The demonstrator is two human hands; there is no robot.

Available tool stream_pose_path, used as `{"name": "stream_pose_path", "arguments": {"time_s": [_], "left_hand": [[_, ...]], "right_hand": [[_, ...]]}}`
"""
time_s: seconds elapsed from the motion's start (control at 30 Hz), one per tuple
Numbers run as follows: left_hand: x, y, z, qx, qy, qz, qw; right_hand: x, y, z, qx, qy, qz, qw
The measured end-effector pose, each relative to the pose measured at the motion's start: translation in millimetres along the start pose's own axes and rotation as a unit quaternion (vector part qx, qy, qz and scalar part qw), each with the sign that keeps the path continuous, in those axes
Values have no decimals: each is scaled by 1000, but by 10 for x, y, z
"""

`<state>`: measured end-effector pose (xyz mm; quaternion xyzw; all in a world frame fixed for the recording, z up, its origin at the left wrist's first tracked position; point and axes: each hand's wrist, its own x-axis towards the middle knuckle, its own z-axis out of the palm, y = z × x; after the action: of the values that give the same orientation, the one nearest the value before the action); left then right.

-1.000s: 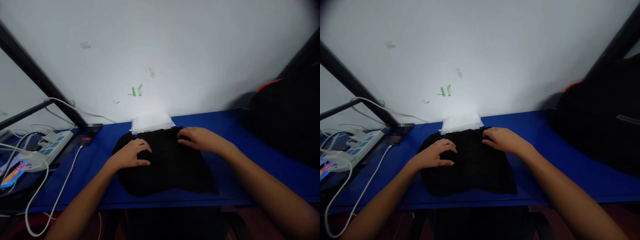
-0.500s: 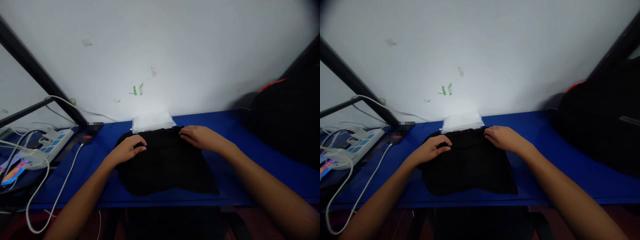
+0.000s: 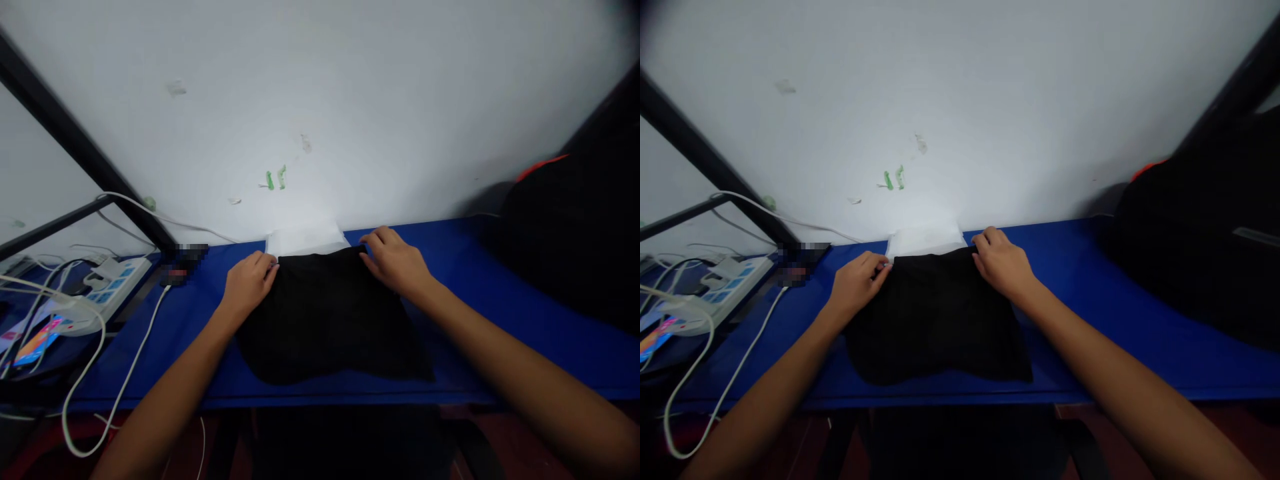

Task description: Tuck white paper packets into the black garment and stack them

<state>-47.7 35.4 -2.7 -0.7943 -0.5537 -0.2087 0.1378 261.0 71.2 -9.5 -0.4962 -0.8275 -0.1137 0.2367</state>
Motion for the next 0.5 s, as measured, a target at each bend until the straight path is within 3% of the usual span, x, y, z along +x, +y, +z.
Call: {"name": "stream_pose_path", "arguments": {"time_s": [0.17,0.23,0.33,0.5], "left_hand": [[-43,115,-83,-80,-135,137,978],[-59,148,-77,-104,-191,154,964],[-76,164,-42,-119,-219,133,959],[-93,164,-13,-90,-207,62,972]], "right_hand": [[1,-78,-28,94,-111,-69,987],[-9,-122,-32,117,-177,-115,970],[-29,-160,-22,135,-246,-154,947],[-40,-135,3,148,-256,-129,946]]}}
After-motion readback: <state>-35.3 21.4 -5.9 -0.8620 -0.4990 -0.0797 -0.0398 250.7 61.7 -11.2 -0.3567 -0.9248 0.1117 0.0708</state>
